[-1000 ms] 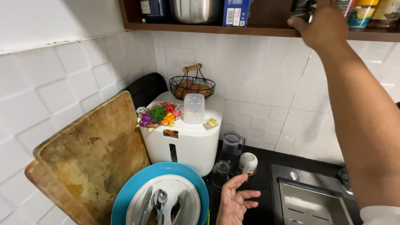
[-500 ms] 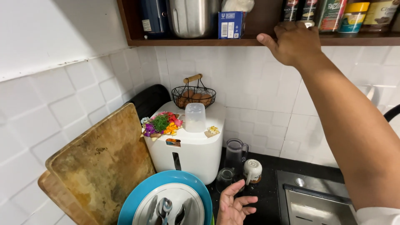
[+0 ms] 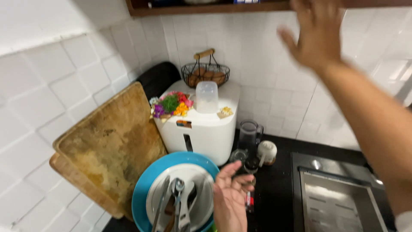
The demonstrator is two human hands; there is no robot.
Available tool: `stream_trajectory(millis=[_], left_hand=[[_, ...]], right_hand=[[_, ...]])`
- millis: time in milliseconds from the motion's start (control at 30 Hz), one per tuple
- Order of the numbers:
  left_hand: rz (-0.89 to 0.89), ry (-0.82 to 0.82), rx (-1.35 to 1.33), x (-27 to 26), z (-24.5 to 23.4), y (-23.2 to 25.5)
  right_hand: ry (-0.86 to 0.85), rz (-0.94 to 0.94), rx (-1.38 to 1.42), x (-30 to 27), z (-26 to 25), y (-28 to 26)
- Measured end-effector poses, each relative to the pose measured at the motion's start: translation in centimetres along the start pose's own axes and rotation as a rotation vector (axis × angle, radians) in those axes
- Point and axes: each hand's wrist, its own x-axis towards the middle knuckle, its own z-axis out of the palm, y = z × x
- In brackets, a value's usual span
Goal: Organizing kitchen spice jars and wiping down surfaces and a cutting board.
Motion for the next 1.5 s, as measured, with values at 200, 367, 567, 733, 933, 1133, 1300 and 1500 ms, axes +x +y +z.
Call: stream_trajectory(millis=[200, 367, 567, 733, 933, 1133, 1300, 1500], left_hand=[[0.141, 0.122, -0.029, -0.6, 1.1, 1.9], [0.158, 0.130, -0.054, -0.4, 1.0, 1.0], [0.120, 0.083, -0.034, 0.1, 0.0, -0.4], [0.070, 0.226, 0.184, 1.4, -1.1, -1.3], [-0.281, -0.011, 0.188, 0.4, 0.5, -0.5], [-0.114, -0.182, 0.039, -0.7, 1.2, -1.2], [0.277, -0.112, 0.308, -0.9, 0.5, -3.2], [0.746, -0.071, 0.961, -0.7, -1.1, -3.5]], right_hand=[[-0.505, 0.089, 0.592, -16.1, -4.9, -15.4], [-0.710, 0.056, 0.604, -23.3, -0.5, -18.2], [-0.977, 0.356, 0.722, -23.4, -0.1, -16.5], [-0.885, 0.603, 1.412, -20.3, -4.6, -11.6], [-0.728, 0.338, 1.674, -19.0, -10.2, -8.3], [-0.561, 0.812, 1.612, -18.6, -12.0, -12.8], [-0.573, 1.119, 1.652, -23.7, -10.5, -17.7], [-0.617, 0.965, 1.729, -20.1, -12.6, -20.8]])
